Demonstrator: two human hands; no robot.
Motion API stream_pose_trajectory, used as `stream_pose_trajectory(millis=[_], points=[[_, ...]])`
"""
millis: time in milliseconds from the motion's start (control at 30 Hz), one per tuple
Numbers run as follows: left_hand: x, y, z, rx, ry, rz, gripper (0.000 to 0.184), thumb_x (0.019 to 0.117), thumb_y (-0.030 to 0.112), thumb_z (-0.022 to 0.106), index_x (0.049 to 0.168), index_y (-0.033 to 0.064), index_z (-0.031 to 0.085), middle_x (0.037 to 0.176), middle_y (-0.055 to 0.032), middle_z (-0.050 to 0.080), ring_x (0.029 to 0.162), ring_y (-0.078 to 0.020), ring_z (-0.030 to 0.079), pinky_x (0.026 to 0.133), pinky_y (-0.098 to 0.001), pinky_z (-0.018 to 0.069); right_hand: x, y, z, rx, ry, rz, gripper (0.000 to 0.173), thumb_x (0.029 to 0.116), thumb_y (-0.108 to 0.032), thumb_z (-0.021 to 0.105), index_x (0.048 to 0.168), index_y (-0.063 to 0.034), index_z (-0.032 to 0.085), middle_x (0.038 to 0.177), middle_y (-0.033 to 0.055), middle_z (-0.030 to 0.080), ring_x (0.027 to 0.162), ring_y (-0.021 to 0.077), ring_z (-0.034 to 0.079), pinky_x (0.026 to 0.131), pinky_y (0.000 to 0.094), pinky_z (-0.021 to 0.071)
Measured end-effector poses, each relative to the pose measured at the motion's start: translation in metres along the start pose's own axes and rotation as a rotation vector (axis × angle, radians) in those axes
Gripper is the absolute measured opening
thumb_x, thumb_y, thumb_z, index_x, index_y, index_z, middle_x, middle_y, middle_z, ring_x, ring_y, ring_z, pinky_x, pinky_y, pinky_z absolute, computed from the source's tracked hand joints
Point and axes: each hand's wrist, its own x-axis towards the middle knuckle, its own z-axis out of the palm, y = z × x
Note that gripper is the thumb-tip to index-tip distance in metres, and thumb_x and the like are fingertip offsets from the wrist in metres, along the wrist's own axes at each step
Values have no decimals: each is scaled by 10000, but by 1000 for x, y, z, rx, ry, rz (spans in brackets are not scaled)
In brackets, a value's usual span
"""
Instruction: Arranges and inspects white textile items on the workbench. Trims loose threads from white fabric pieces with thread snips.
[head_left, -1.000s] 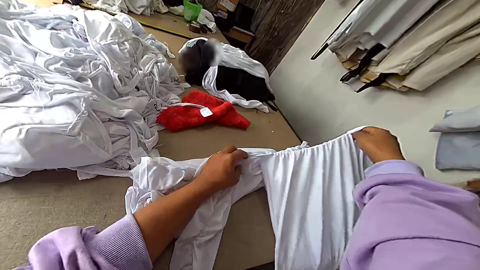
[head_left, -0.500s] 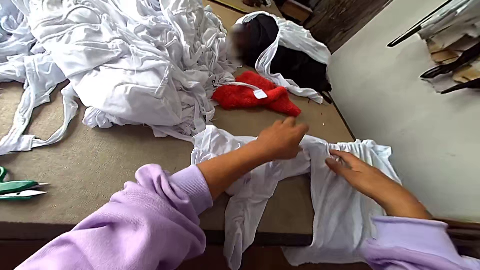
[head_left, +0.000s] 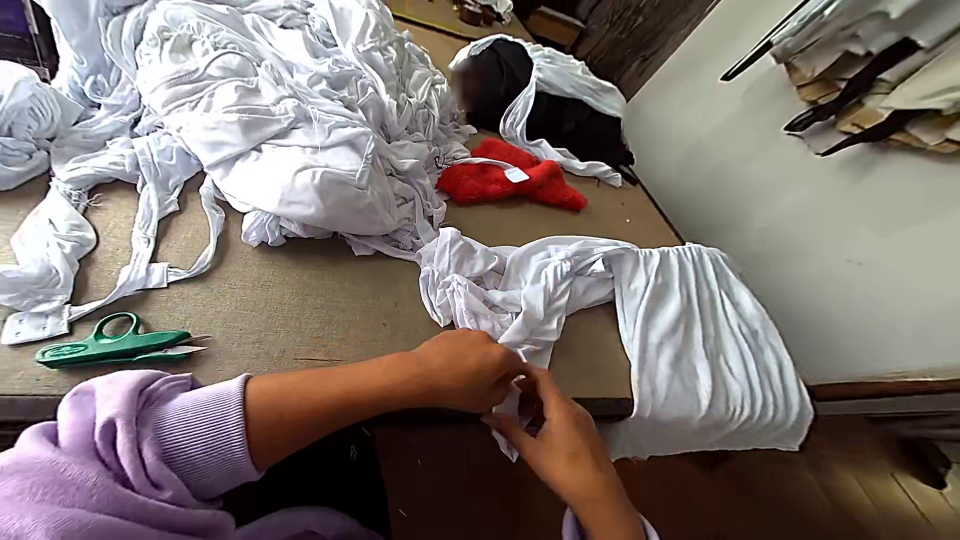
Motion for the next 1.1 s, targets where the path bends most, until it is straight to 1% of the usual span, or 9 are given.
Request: stream_pose_trajectory(millis=[100, 233, 300, 500, 600, 700, 800, 933, 1100], points=[[4, -1, -23, -96, 132, 109, 152, 982, 85, 618, 920, -35, 687, 754, -132, 662, 716, -263, 672, 666, -477, 543, 17, -11, 0, -109, 197, -38, 330, 941, -239, 592, 1132, -2, 720, 749, 80, 686, 630, 219, 661, 573, 439, 548], [4, -28, -68, 83, 194, 1, 152, 956, 100, 649, 971, -43, 696, 887, -181, 696, 862, -325, 697, 777, -530, 556, 40, -20, -46, 12, 425, -155, 298, 1041, -189, 538, 1063, 34, 733, 1012, 150, 701, 986, 236, 644, 902, 422, 512], [5, -49, -80, 164, 89, -76, 336, 917, 208, 762, 1171, -4, 709, 1107, -220, 677, 1090, -385, 637, 945, -554, 504, 52, -25, -67, 212, 544, -187, 216, 1049, -168, 541, 1118, -19, 682, 1143, 2, 682, 1104, 72, 635, 990, 286, 524], [23, -61, -73, 168, 89, 48, 131, 957, 104, 682, 1015, 18, 762, 1092, -184, 686, 1143, -390, 603, 911, -584, 491, 93, -39, -96, 678, 603, -164, 207, 1088, -95, 395, 1153, -210, 555, 911, -161, 667, 794, 29, 694, 797, 257, 624], [30, -48, -90, -68, 168, 115, 160, 1003, 48, 572, 1031, -61, 685, 949, -187, 698, 927, -305, 678, 842, -506, 526, 98, -35, -92, 590, 437, -119, 156, 1086, -211, 452, 1176, -231, 578, 859, -191, 618, 647, -49, 584, 608, 136, 524], [36, -33, -95, -322, 269, 143, 147, 1002, 1, 571, 1090, -89, 647, 921, -172, 693, 828, -215, 668, 804, -399, 548, 97, -34, -84, 239, 181, -91, 654, 903, -404, 752, 1423, -165, 436, 1182, -85, 589, 786, -61, 603, 662, 122, 534], [43, -27, -91, -556, 313, 197, 176, 974, -13, 628, 1125, -97, 595, 820, -138, 654, 668, -137, 610, 649, -298, 531, 103, -38, -69, 48, 18, -21, 1072, 752, -351, 865, 1594, -142, 235, 1239, 74, 670, 941, 139, 685, 789, 332, 575], [40, -36, -108, -475, 272, 121, 210, 988, 41, 646, 1154, -79, 598, 866, -138, 651, 627, -152, 634, 556, -299, 550, 107, -34, -71, -32, 101, -98, 418, 958, -157, 686, 1351, -35, 616, 1096, 107, 728, 943, 115, 700, 863, 323, 566], [36, -59, -101, 213, -65, -130, 273, 914, 148, 753, 1095, -51, 706, 1151, -244, 658, 1150, -416, 617, 962, -608, 485, 109, -27, -75, 253, 283, -145, 79, 1016, -264, 625, 982, -198, 652, 833, -240, 630, 743, -145, 606, 692, 70, 527]])
